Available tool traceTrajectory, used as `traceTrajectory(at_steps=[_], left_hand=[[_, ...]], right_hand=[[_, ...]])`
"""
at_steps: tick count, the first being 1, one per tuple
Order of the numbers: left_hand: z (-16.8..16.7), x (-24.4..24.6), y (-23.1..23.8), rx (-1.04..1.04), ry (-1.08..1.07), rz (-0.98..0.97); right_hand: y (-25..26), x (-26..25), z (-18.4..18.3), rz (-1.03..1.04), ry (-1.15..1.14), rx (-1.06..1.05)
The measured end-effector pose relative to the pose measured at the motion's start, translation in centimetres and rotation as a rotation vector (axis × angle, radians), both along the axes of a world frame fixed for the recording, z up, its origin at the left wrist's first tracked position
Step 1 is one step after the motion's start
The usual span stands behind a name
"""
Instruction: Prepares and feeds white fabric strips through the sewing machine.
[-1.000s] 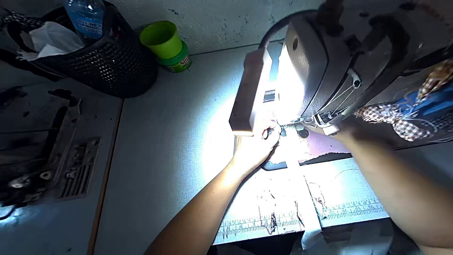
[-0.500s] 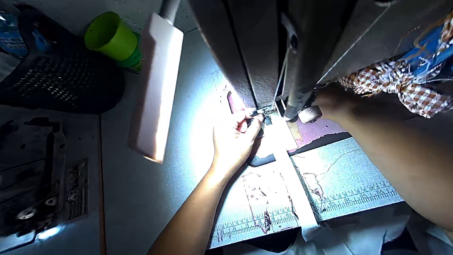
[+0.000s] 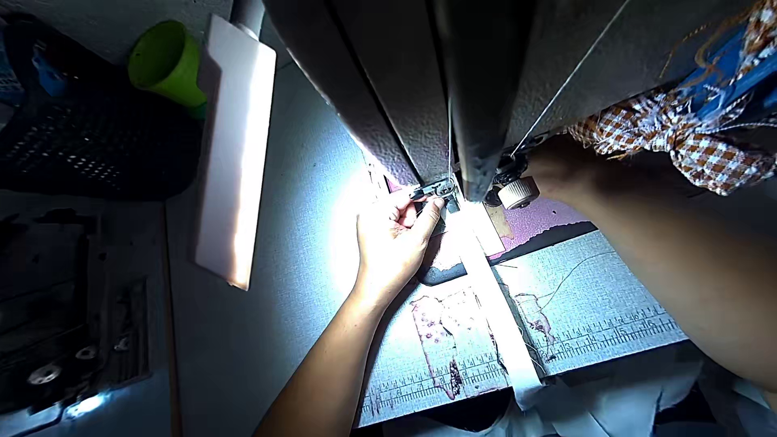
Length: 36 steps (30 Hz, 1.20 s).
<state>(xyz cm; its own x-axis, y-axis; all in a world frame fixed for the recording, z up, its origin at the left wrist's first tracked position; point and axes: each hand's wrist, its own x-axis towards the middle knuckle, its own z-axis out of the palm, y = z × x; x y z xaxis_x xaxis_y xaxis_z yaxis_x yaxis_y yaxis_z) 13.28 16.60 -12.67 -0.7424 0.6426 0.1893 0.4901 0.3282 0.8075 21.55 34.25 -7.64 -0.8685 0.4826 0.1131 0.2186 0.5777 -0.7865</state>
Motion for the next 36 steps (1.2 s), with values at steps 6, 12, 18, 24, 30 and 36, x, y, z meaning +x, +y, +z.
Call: traceTrajectory(at_steps=[6, 12, 18, 24, 30, 36], left_hand=[[-0.1, -0.1, 0.0, 0.002, -0.009, 0.004], [-0.1, 0.0, 0.0, -0.003, -0.022, 0.02], [-0.2, -0.1, 0.0, 0.01, -0.023, 0.018], [0.0, 0.0, 0.0, -0.017, 0.002, 0.025], [0.3, 0.1, 0.0, -0.021, -0.031, -0.001], [0.4, 0.2, -0.2, -0.041, -0.044, -0.007]], right_hand=[[0.1, 0.0, 0.1, 0.032, -0.078, -0.055], [0.7, -0.4, -2.3, 0.066, 0.209, -0.011], [0.7, -0.2, -1.6, 0.081, 0.105, 0.006], [0.6, 0.0, -1.2, 0.067, 0.094, 0.032], [0.5, 0.1, -1.5, 0.05, 0.105, 0.185], [0.4, 0.1, -1.1, 0.053, 0.048, 0.151]])
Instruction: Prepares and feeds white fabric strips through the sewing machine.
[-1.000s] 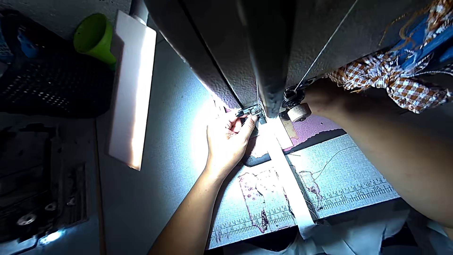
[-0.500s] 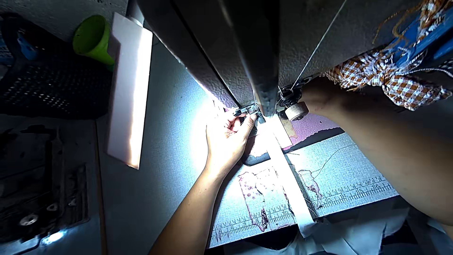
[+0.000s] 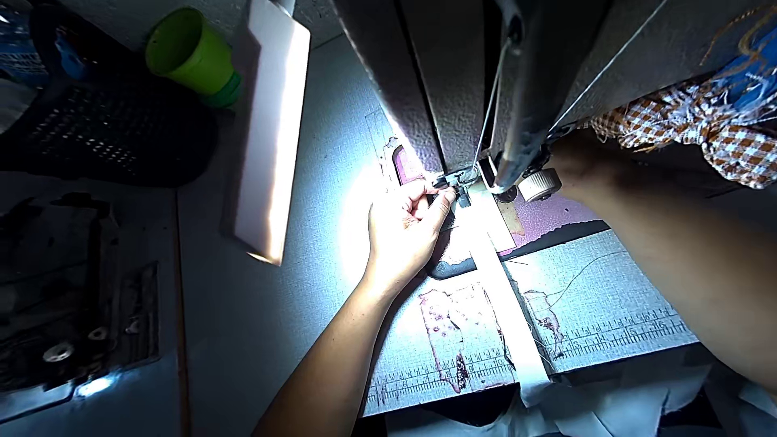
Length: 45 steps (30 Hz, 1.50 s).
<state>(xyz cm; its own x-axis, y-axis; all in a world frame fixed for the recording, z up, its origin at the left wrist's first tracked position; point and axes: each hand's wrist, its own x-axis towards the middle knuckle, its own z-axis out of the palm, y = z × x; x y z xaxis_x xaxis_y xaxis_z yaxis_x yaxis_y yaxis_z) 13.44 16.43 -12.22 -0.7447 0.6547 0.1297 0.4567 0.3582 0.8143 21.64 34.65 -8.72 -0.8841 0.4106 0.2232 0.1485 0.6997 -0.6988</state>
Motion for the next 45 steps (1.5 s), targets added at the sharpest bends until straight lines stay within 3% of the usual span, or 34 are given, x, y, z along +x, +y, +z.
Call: traceTrajectory(at_steps=[3, 7, 12, 27, 35, 45], left_hand=[[0.0, 0.0, 0.0, -0.006, 0.004, 0.007], [0.0, 0.1, 0.1, 0.002, 0.01, 0.01], [-0.1, 0.0, 0.1, 0.004, 0.005, 0.015], [0.0, 0.0, 0.0, 0.002, 0.022, 0.008], [-0.1, 0.1, 0.1, -0.008, 0.013, 0.018], [-0.1, 0.2, 0.0, 0.006, -0.01, 0.023]], right_hand=[[-0.3, -0.1, 0.8, -0.036, -0.067, -0.074], [0.4, 0.0, -0.6, 0.04, 0.057, 0.049], [-0.4, -0.1, 0.7, -0.043, -0.04, -0.012], [-0.1, -0.1, 0.5, -0.011, -0.07, 0.006], [0.4, 0.1, -0.9, 0.04, 0.078, 0.071], [0.5, 0.3, -0.7, 0.049, 0.047, 0.09]])
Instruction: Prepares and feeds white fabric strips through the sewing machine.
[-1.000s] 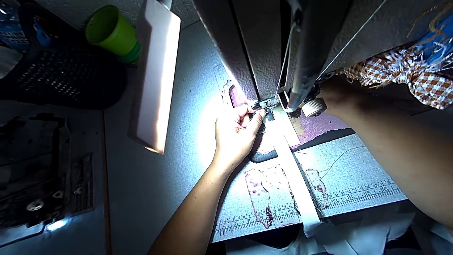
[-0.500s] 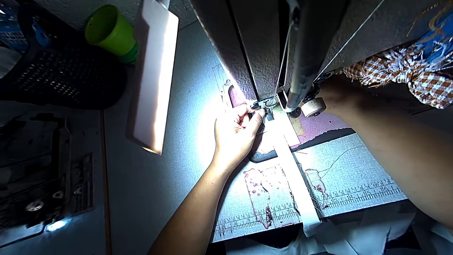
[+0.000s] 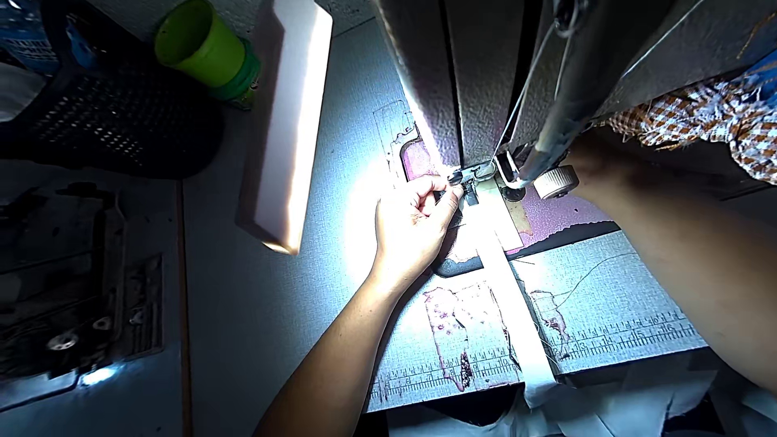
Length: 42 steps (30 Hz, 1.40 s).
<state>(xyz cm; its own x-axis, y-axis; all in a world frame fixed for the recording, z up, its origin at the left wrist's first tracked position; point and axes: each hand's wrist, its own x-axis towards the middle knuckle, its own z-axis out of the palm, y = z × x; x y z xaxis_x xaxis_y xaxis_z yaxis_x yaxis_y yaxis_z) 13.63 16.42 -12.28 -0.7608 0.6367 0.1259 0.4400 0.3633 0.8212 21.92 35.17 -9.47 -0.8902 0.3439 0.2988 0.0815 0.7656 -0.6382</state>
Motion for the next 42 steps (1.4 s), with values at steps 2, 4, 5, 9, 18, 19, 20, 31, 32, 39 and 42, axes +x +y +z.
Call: traceTrajectory(at_steps=[2, 4, 5, 9, 18, 19, 20, 31, 32, 39, 42], left_hand=[[0.0, -0.1, 0.0, -0.001, -0.003, -0.008], [0.0, 0.0, 0.0, -0.007, -0.01, -0.005], [0.0, 0.0, 0.0, -0.004, -0.01, -0.005], [-0.5, -0.4, 0.3, 0.019, 0.032, 0.001], [-0.7, -0.4, 0.4, 0.002, 0.046, 0.022], [-0.7, -0.4, 0.5, 0.005, 0.051, 0.02], [-0.7, -0.4, 0.5, 0.004, 0.053, 0.02], [-0.8, -0.5, 0.5, 0.024, 0.029, 0.001], [-0.8, -0.5, 0.5, 0.027, 0.025, 0.0], [-0.7, -0.6, 0.5, 0.018, 0.042, -0.002], [-0.5, -0.6, 0.4, 0.022, 0.018, 0.001]], right_hand=[[0.0, 0.2, 0.2, 0.017, -0.016, -0.021], [-0.2, 0.2, 0.4, 0.003, -0.019, -0.025], [-0.2, 0.2, 0.4, -0.003, -0.024, -0.022], [0.0, -0.2, 0.2, 0.005, -0.066, -0.032], [-0.3, -1.0, 0.5, -0.033, -0.179, -0.065], [-0.2, -0.9, 0.5, -0.026, -0.16, -0.053], [-0.1, -0.8, 0.4, -0.017, -0.129, -0.032], [-0.4, -0.6, 1.3, -0.022, -0.205, -0.096], [-0.3, -0.4, 1.3, 0.001, -0.192, -0.088], [1.6, -0.8, -2.6, 0.264, -0.052, 0.016], [2.9, -1.9, -7.3, 0.298, 0.086, 0.064]])
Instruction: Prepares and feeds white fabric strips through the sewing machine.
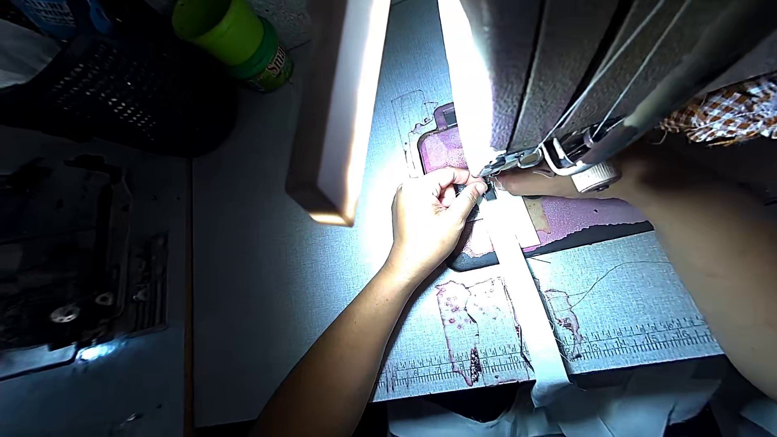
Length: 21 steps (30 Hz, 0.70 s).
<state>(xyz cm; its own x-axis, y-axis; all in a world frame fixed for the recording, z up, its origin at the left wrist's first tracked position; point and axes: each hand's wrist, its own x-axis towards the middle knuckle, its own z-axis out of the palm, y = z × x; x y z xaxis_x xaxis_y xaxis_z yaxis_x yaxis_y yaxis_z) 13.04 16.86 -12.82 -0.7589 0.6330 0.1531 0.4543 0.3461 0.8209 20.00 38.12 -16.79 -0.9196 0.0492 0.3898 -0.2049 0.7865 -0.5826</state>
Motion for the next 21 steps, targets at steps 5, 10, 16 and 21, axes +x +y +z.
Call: traceTrajectory(at_steps=[5, 10, 16, 21], left_hand=[[0.1, -0.1, 0.0, -0.001, 0.005, -0.009], [0.6, 0.1, -0.1, 0.039, 0.012, -0.029], [0.6, 0.9, -0.6, 0.116, 0.278, -0.014], [-0.1, 2.5, -0.1, -0.031, 0.129, -0.199]], right_hand=[[0.1, -0.3, 1.4, 0.068, -0.225, -0.038], [-0.5, 0.0, 2.2, 0.047, -0.339, -0.115], [-1.4, 2.2, 6.9, -0.014, -0.393, -0.024], [-3.6, 2.5, 12.6, -0.205, -0.752, -0.042]])
